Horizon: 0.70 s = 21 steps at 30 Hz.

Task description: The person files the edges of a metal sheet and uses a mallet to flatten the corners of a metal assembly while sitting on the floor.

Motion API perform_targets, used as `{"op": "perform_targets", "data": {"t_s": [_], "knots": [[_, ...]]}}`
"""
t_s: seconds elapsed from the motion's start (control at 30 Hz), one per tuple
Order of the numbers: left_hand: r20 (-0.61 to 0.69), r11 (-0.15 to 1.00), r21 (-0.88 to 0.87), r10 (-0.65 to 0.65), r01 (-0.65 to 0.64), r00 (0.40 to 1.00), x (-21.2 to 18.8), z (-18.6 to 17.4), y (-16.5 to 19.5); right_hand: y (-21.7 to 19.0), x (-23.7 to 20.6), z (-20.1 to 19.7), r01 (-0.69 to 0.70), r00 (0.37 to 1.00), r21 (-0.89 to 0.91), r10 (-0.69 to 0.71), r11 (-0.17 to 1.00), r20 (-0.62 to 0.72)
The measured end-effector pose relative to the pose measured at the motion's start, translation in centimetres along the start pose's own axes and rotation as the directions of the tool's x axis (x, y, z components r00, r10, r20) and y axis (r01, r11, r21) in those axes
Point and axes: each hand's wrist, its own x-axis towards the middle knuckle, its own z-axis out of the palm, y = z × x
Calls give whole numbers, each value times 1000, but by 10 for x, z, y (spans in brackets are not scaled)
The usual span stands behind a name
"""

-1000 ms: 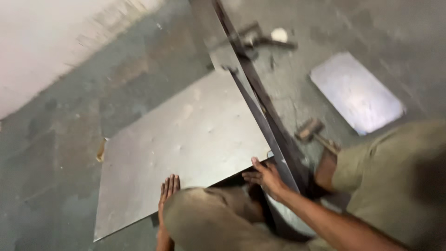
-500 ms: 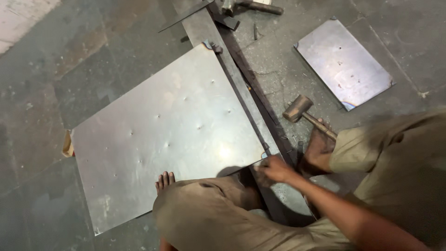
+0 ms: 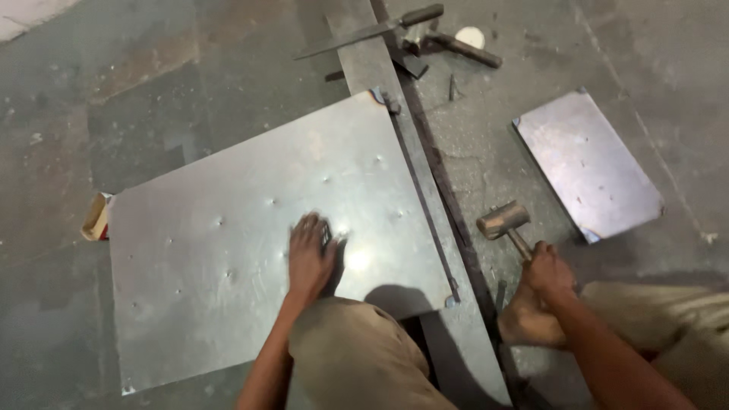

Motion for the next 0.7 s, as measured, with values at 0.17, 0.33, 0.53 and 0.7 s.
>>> {"op": "perform_targets", "data": {"t_s": [0.17,0.33,0.53,0.7], "knots": [[-108,995,89,-24,34,994,88,53,48,-34,17,-35,-109,985,252,70,962,159],[-81,989,117,-77,86,994,89,73,42,-53,-40,-69,-114,983,610,0,784,183],[-74,987,122,-96,105,993,86,82,29,-74,-114,-26,163,976,612,-216,774,13],[-31,985,119,-121,123,992,87,83,30,-50,-104,-57,-42,995,551,-15,833,99]]}}
